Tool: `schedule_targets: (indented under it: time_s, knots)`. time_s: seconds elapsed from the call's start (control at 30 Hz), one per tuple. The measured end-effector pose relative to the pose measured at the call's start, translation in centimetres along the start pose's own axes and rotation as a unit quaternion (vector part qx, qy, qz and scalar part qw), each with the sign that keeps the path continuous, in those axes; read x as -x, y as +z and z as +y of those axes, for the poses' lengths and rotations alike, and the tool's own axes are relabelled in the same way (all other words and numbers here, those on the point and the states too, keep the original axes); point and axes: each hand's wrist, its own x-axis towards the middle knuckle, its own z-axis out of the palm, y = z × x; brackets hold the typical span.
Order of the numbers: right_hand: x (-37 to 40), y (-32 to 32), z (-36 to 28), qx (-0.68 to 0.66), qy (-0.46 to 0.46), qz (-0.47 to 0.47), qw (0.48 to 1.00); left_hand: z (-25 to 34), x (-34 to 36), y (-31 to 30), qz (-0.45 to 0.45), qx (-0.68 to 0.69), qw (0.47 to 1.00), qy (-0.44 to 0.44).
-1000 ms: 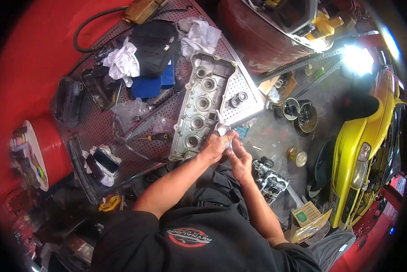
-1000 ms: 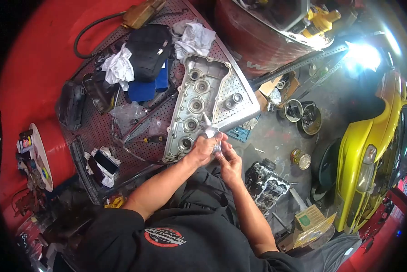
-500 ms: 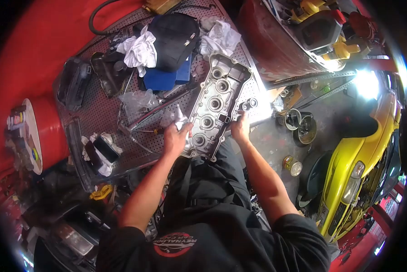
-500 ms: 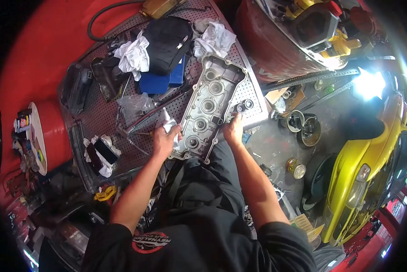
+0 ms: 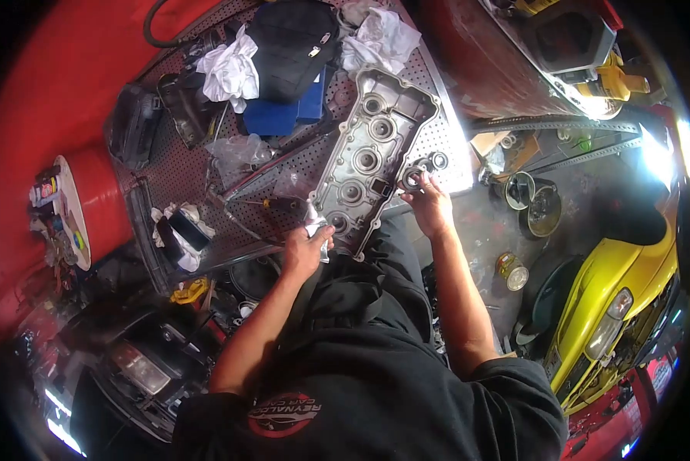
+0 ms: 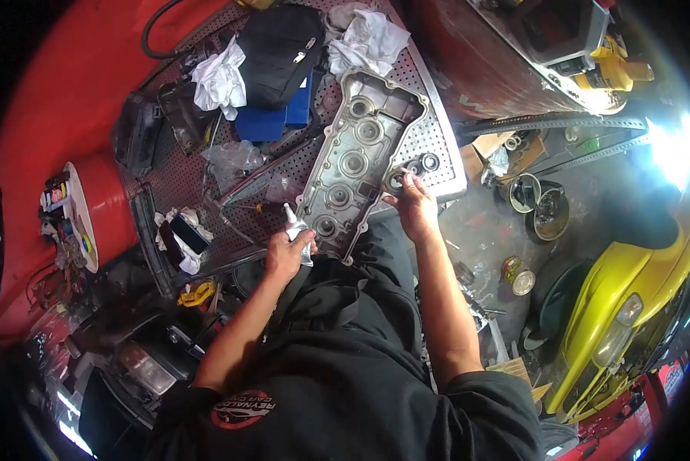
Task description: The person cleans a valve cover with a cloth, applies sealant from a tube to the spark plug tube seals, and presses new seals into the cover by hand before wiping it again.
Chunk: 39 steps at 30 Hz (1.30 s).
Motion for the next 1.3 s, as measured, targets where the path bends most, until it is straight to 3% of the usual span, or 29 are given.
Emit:
schedule_targets:
  time_s: [0.23,0.33,0.4,0.47,0.5,0.53,0.6,0.63,0.73,0.9,1.0,1.1,1.2,1.23,1.27,1.3]
  knots:
    - [0.6,2.5,1.3,-0.035,0.059,0.000,0.998,-0.7,-0.2,-2.0,-0.007,0.002,1.000,0.018]
    - [1.1,4.2,2.5,0.067,0.016,0.068,0.995,-1.8,-0.1,-4.0,0.005,-0.010,0.999,0.032]
    - [-0.3,4.7,3.9,0.221,-0.032,0.089,0.971,-2.5,0.3,-5.2,0.018,0.007,1.000,0.024]
    - [-2.6,5.8,6.1,0.455,-0.265,0.131,0.840,-2.8,0.8,-6.3,0.023,-0.030,0.999,0.023]
    - [-3.9,6.0,7.1,0.492,-0.373,0.108,0.779,-3.1,0.9,-6.7,0.021,-0.018,0.999,0.022]
    - [-4.1,6.9,7.2,0.594,-0.451,0.081,0.661,-3.3,1.1,-7.1,0.019,-0.008,1.000,0.021]
    - [-4.8,6.8,8.7,0.693,-0.371,0.035,0.618,-3.7,1.7,-7.7,0.029,-0.033,0.999,0.023]
    - [-5.5,6.2,9.2,0.750,-0.403,0.036,0.523,-3.9,2.0,-8.1,0.029,-0.030,0.999,0.033]
    - [-4.8,4.6,10.2,0.819,-0.386,0.043,0.423,-4.2,2.5,-9.8,0.044,-0.045,0.997,0.038]
    - [-5.4,3.9,10.2,0.827,-0.350,0.025,0.438,-5.4,3.3,-10.9,0.080,0.007,0.995,0.055]
    - [-5.3,3.3,10.1,0.824,-0.366,0.015,0.432,-5.8,3.2,-11.5,0.052,-0.005,0.998,0.044]
    - [-4.2,3.3,10.0,0.788,-0.408,0.003,0.462,-6.3,2.6,-11.5,0.032,-0.043,0.998,0.033]
    - [3.4,8.2,10.6,0.735,-0.298,0.040,0.608,-5.4,2.8,-9.2,0.060,-0.044,0.994,0.077]
    - [5.4,8.4,11.6,0.657,-0.182,0.013,0.732,-6.8,1.9,-8.8,0.067,-0.156,0.972,0.165]
    - [7.6,9.2,12.3,0.577,-0.112,-0.021,0.809,-3.9,3.1,-7.6,0.054,-0.232,0.964,0.123]
    - [9.8,10.0,13.0,0.489,-0.037,-0.039,0.870,-3.9,3.1,-6.3,0.045,-0.264,0.949,0.167]
